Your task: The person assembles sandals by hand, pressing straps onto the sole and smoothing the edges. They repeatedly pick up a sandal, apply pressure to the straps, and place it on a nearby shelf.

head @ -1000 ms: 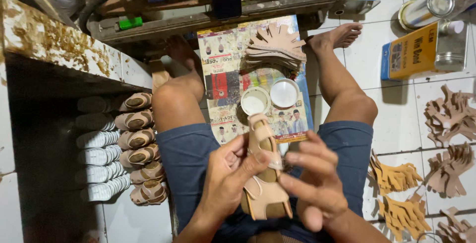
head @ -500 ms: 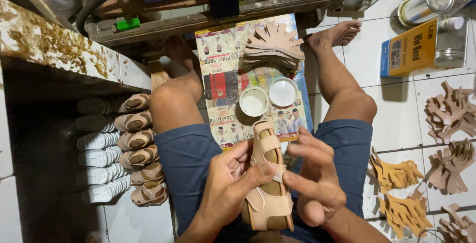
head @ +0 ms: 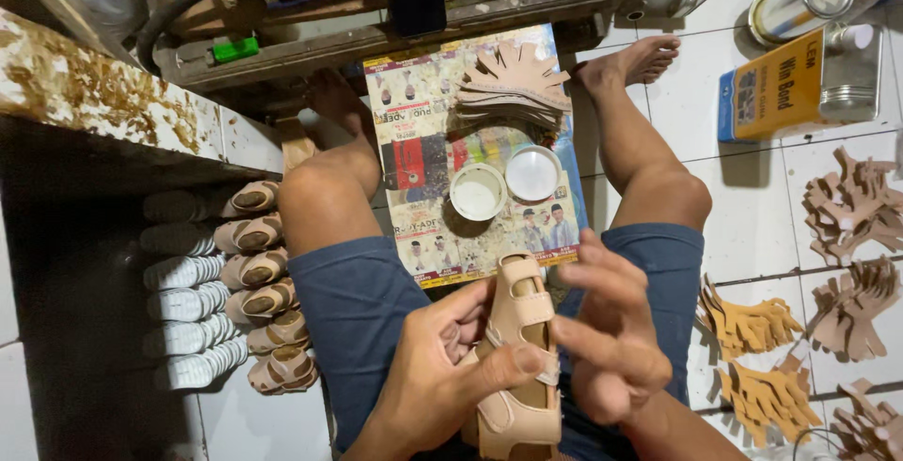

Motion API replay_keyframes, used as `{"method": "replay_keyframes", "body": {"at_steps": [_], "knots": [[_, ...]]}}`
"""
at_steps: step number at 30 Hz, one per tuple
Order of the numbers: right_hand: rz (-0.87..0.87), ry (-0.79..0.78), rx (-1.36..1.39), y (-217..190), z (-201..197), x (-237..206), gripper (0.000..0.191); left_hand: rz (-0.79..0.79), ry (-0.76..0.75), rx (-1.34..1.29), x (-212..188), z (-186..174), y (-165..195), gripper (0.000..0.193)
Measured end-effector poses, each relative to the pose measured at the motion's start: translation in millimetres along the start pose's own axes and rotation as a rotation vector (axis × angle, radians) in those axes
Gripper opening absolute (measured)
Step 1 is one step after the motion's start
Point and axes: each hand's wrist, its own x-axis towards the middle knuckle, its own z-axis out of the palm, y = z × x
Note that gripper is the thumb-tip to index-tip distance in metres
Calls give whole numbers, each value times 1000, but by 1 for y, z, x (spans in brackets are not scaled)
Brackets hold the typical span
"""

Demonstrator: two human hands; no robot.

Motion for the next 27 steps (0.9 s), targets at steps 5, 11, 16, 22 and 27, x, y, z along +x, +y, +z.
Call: {"method": "replay_keyframes", "body": {"at_steps": [5,11,16,22,27], "knots": [[-100,62,60,-10,-1,5,68,-27,-9,40,-1,3,8,77],[-59,74,103,-12,-2,5,66,-20,-12,166,-4,10,19,80],[129,-67,104,-12,-8,-6,61,60,-30,291,-6,12,26,79],[43,31,13,-8,-1,2,62,139,-42,372,-7,12,30,81],[-79,74,66,-11,-3,13,57,163,-53,424,-5,14,31,82]]}}
